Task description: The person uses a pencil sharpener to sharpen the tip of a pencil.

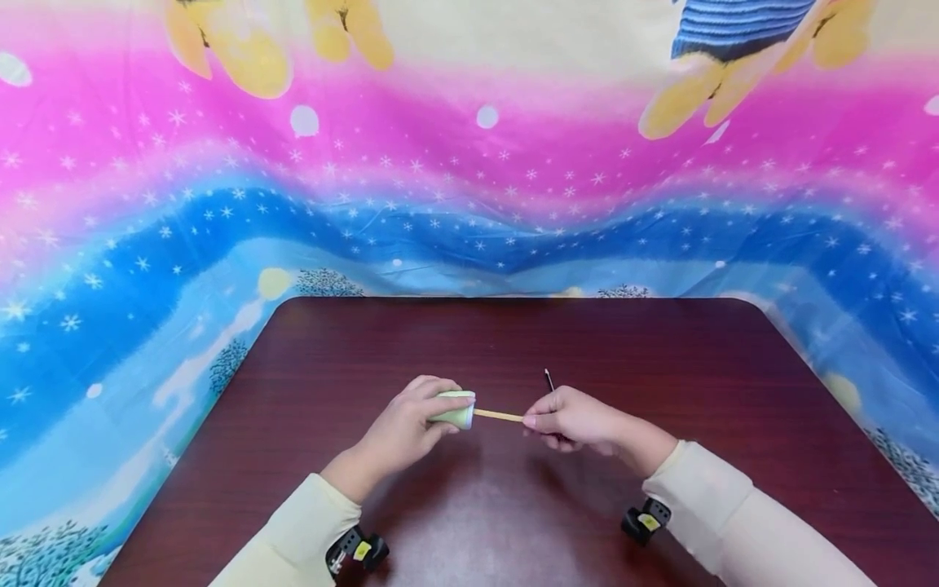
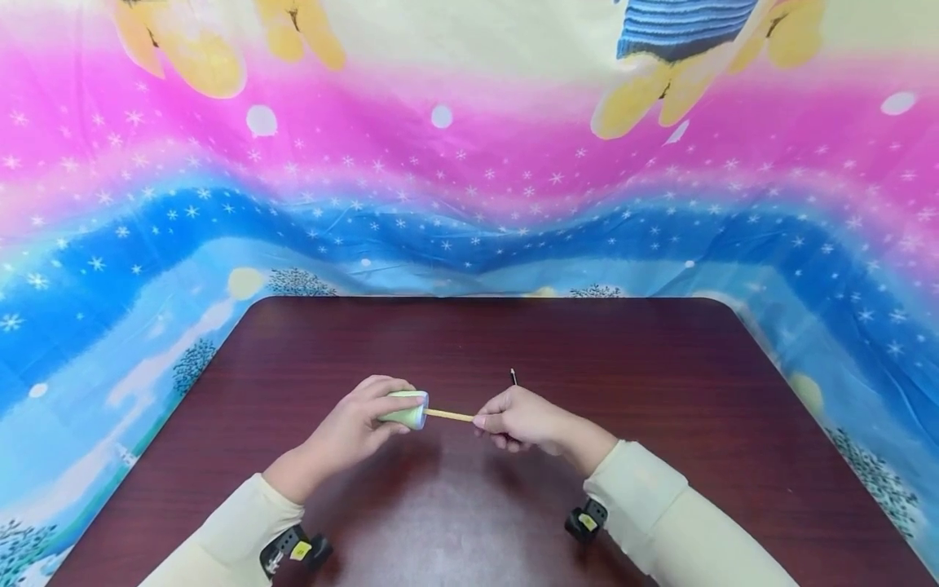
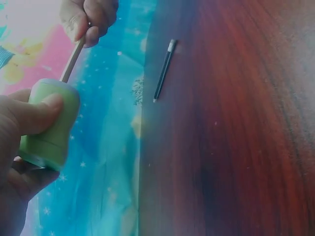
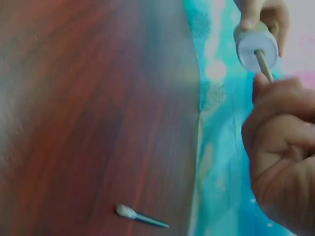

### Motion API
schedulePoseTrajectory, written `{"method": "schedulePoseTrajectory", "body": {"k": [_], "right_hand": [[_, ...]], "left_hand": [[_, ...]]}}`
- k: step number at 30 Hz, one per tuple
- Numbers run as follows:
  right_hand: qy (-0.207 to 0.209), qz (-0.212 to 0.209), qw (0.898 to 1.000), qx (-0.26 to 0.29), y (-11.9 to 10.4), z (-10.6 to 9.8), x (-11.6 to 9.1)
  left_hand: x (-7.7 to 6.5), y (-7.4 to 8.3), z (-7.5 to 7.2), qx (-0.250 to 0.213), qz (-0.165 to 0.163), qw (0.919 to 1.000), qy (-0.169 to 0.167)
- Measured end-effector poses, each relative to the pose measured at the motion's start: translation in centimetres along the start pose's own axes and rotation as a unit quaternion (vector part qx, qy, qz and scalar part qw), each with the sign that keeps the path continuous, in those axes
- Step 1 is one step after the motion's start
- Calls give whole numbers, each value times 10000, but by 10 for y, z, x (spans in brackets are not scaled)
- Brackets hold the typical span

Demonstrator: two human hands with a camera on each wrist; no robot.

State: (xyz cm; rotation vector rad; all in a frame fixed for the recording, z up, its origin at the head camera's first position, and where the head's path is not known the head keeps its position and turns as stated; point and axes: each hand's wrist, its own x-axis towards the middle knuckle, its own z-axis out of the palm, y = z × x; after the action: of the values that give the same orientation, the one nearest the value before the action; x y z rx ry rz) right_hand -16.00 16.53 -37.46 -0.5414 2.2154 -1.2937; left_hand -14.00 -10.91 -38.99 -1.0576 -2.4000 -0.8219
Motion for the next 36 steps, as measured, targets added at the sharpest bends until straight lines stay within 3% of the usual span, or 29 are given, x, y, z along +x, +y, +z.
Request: {"method": "schedulePoseTrajectory", "body": {"k": [1,3,4,5,6,7,9,10,12,13,14,15,16,17,18,22,24,26,28,29,30,31,35,36], "right_hand": [[31,-17,9999,-105,-1,-1,1],[356,-421,9947,-868,-2,-1,2],[642,-780,9833,-1513,-2,0,2],[982,-1188,9632,-2200,-1,1,2],[1365,-1618,9330,-2911,0,2,2],[1748,-2032,8961,-3538,2,3,2],[2413,-2857,8114,-4491,6,4,3],[2657,-3245,7690,-4825,9,4,4],[2959,-3938,7004,-5165,13,4,6],[3064,-4193,6762,-5225,14,5,8],[3154,-4381,6592,-5234,15,6,9],[3208,-4488,6514,-5208,16,7,11],[3218,-4530,6530,-5147,16,8,11],[3179,-4512,6630,-5057,16,10,12],[3083,-4418,6826,-4938,15,11,12],[2409,-3545,7918,-4353,9,17,8],[2053,-3073,8389,-3996,6,18,7],[1744,-2674,8775,-3580,2,17,6],[1509,-2405,9036,-3207,0,15,5],[1438,-2345,9098,-3110,-1,14,5],[1419,-2356,9072,-3183,-2,13,5],[1454,-2433,8967,-3399,-2,13,5],[1849,-2963,8221,-4497,-1,14,5],[1931,-3005,8122,-4611,-1,14,5]], "left_hand": [[0,0,0,-28,-79,10000,-17],[0,-2,-1,-106,-375,9992,-110],[0,-2,-1,-158,-570,9981,-180],[0,-3,-2,-242,-771,9964,-244],[1,-4,-2,-339,-966,9943,-297],[1,-4,-3,-424,-1139,9920,-350],[2,-4,-4,-717,-1386,9869,-410],[2,-4,-5,-907,-1487,9837,-446],[3,-4,-6,-1237,-1612,9779,-500],[3,-4,-7,-1365,-1660,9752,-535],[3,-4,-7,-1466,-1685,9731,-565],[3,-4,-7,-1492,-1680,9726,-600],[3,-5,-7,-1468,-1659,9732,-620],[3,-5,-7,-1383,-1606,9753,-622],[3,-5,-7,-1271,-1543,9779,-617],[1,-5,-7,-848,-1254,9870,-533],[0,-5,-7,-720,-1133,9896,-524],[0,-5,-8,-686,-1051,9907,-536],[-1,-6,-7,-723,-1051,9902,-565],[-2,-6,-7,-761,-1099,9893,-584],[-2,-7,-6,-803,-1155,9882,-600],[-2,-7,-5,-906,-1244,9861,-622],[-3,-9,-4,-1267,-1537,9778,-655],[-2,-9,-4,-1294,-1519,9779,-629]]}}
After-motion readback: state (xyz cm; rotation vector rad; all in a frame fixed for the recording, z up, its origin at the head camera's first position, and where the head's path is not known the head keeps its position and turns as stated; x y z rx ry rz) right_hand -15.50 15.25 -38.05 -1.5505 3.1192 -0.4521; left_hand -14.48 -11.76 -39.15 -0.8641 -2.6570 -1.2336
